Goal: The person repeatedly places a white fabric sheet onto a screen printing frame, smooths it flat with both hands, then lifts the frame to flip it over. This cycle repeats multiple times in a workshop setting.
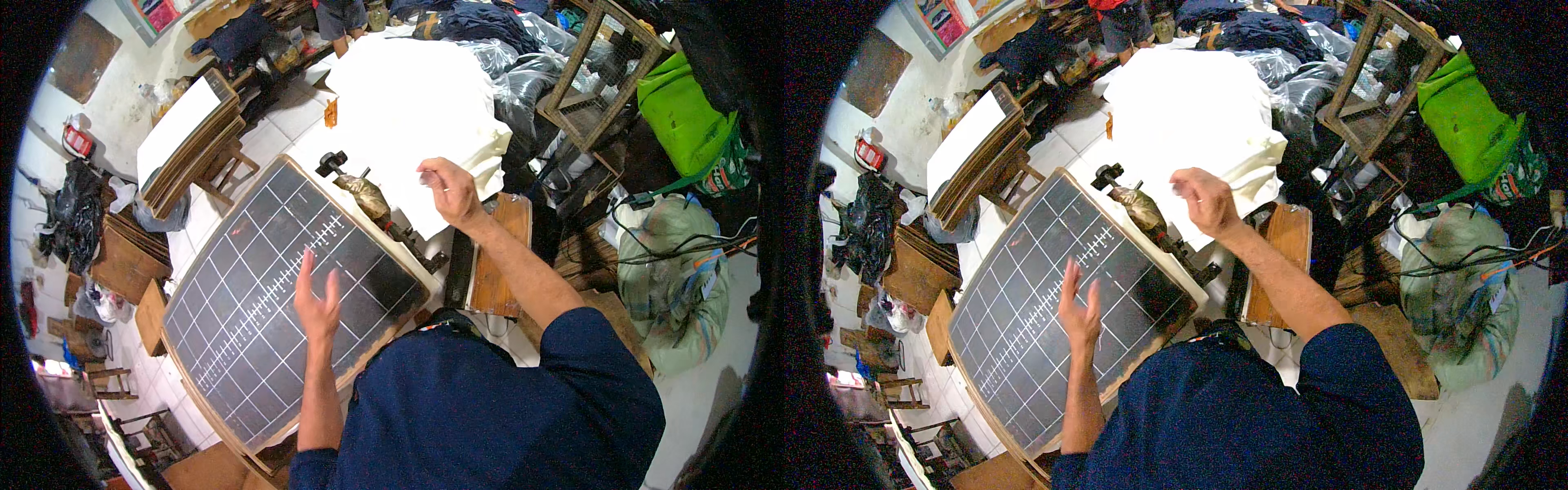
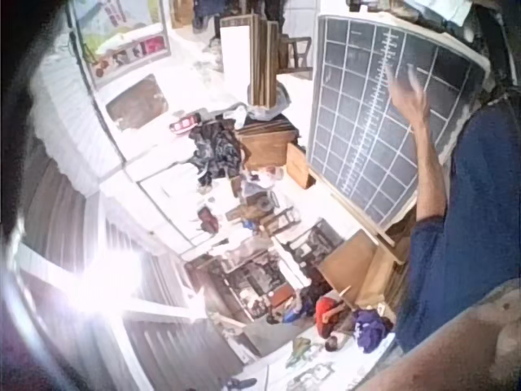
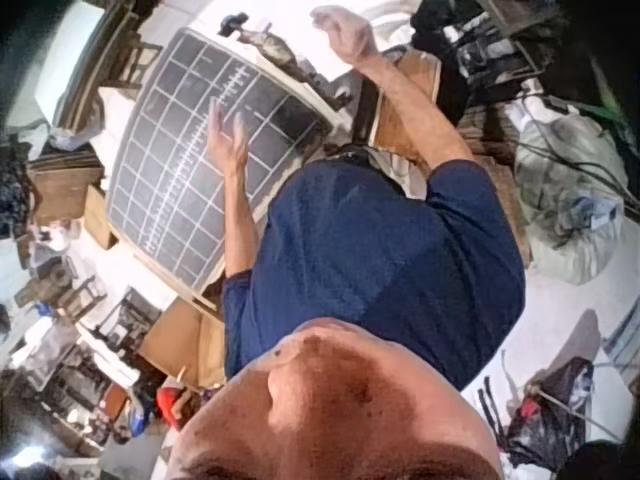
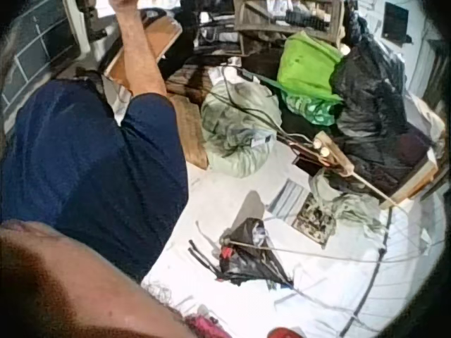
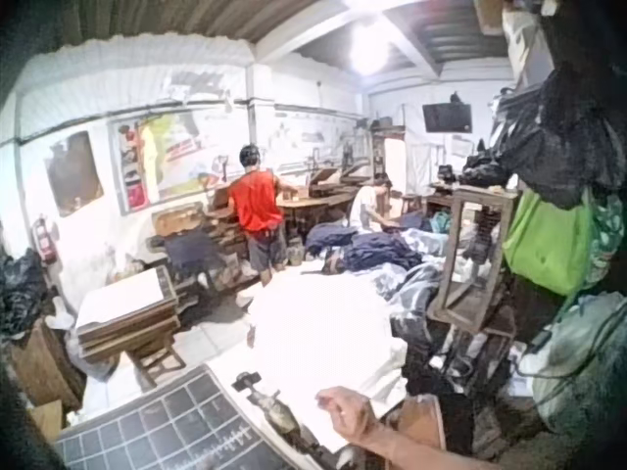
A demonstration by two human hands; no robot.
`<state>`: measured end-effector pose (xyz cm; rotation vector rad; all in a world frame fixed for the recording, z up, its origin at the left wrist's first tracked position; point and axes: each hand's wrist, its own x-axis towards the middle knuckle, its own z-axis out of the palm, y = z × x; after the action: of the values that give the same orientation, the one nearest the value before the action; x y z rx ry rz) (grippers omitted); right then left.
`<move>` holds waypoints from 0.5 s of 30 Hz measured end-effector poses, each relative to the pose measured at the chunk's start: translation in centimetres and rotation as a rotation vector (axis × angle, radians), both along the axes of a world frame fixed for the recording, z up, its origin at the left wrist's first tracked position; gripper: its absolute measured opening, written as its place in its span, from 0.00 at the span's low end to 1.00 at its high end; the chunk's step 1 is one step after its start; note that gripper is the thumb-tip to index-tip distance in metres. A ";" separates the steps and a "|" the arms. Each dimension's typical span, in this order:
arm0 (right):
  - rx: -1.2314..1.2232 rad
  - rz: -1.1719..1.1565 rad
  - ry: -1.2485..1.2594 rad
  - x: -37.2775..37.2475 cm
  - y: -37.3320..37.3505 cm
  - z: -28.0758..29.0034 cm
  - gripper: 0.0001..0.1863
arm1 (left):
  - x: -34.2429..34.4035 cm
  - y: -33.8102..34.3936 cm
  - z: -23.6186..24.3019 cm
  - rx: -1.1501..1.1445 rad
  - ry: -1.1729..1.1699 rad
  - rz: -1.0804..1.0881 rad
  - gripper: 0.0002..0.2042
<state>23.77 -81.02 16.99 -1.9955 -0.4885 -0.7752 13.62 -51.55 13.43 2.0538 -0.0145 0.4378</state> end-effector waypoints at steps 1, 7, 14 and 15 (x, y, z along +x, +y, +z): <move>0.060 0.074 -0.017 -0.4 1.1 1.6 0.07 | 1.5 -2.9 1.6 -0.072 -0.099 -0.090 0.30; 0.031 0.463 0.022 -5.9 1.8 11.4 0.09 | 8.2 -10.3 6.1 0.025 -0.251 -0.354 0.17; 0.281 0.050 -0.411 0.3 -5.0 20.5 0.09 | 7.8 -3.5 6.9 0.144 -0.217 0.035 0.08; 0.201 0.035 -0.449 1.3 -5.2 21.0 0.09 | 6.9 -1.8 7.5 0.093 -0.168 0.076 0.07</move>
<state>25.09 -86.20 38.04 -1.6226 -0.6721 -1.2094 20.48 -53.31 20.93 2.1082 -0.0585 0.6668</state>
